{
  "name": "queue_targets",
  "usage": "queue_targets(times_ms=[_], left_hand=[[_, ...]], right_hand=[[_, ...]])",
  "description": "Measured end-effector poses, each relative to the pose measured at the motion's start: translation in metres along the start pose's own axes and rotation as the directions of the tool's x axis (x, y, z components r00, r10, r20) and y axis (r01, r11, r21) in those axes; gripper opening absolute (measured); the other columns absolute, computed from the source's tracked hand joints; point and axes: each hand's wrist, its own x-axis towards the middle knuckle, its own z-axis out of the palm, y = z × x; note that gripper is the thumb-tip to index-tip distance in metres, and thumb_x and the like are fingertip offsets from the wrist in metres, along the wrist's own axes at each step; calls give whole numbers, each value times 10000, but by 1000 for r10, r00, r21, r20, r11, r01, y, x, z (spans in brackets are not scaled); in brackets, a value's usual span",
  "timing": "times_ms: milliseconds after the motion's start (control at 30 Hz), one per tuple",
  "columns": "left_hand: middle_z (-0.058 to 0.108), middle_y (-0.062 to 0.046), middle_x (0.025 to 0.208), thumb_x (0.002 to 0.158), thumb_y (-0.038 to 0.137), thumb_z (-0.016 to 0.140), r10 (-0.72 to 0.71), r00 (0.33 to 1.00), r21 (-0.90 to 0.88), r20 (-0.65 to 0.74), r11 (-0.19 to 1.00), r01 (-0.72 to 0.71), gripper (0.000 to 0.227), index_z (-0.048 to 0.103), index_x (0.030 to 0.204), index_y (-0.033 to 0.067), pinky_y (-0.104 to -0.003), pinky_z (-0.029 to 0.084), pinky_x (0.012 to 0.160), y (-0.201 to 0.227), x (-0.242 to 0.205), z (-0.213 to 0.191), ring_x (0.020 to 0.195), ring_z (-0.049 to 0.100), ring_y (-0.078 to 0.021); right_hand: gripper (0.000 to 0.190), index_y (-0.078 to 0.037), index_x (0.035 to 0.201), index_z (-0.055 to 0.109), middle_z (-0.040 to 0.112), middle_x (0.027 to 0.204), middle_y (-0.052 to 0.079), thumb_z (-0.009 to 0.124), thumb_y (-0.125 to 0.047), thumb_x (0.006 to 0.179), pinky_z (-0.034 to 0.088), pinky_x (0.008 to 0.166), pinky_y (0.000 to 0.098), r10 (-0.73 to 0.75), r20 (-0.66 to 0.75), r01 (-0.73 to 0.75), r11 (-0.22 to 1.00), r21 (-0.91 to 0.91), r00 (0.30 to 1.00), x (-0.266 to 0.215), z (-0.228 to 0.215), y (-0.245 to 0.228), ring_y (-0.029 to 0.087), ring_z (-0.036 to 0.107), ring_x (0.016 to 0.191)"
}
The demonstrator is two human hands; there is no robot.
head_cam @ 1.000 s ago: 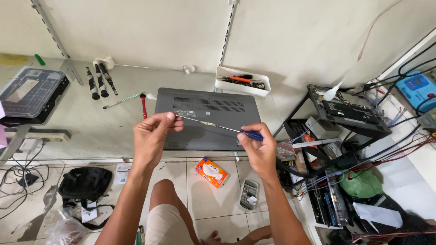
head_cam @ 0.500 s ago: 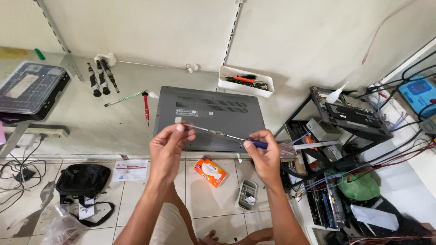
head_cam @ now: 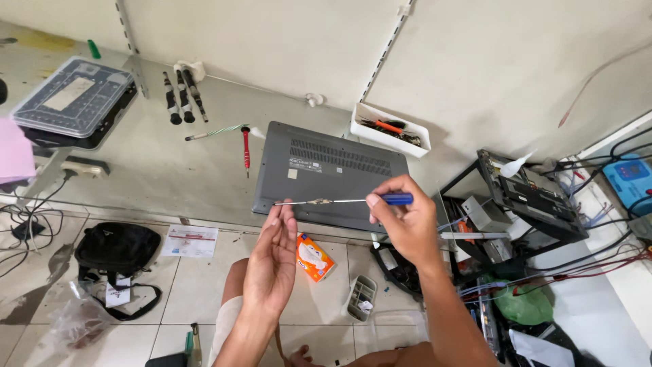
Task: The person uses a screwdriver to remove several screws from the bottom panel of a laptop. After removing the screws, the person flips the laptop over, opens the lid, and presses the power button.
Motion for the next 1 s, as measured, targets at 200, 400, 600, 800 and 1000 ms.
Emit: queue_targets(times_ms=[200,400,600,800,1000], left_hand=[[544,-166,1456,877,-12,477,-36,999,-93,4,995,36,580,423,1454,-24,-248,462,1055,7,-4,-4,1199,571,-148],[540,-164,1454,873,-3,474,-46,999,-125,13,991,47,585,431,1456,-19,-246,454,1060,10,-6,-3,1206,558,-149],[553,-228,1429,884,48,456,11,995,10,102,1000,-12,567,423,1439,-66,-266,500,940,9,0,-21,1085,600,-213],[660,-100,882,985,95,466,578,608,553,545,297,-778,187,612,1064,9,-300,502,859,62,-6,-7,641,538,-119],[726,55,1061,857,179,681,176,574,596,800,-115,-795,162,688,1018,159,-284,456,947,98,7,59,1071,612,-106]], right_hand=[[112,-74,854,583,607,683,19,678,-124,889,482,592,212,19,120,-9,996,-84,993,27,11,-22,87,582,562],[118,-83,849,581,616,708,9,673,-140,896,472,575,204,33,202,-5,991,-135,979,42,17,-30,97,608,564],[106,-102,940,595,608,855,-11,683,-148,903,452,729,214,-31,418,113,978,-174,908,69,15,-50,89,563,774],[188,-185,955,555,643,836,-33,709,-252,870,387,619,282,88,657,323,817,-478,749,115,35,-105,128,466,583],[583,-120,618,454,418,506,43,722,-552,904,276,537,376,80,663,541,510,-669,744,139,69,-117,228,369,541]])
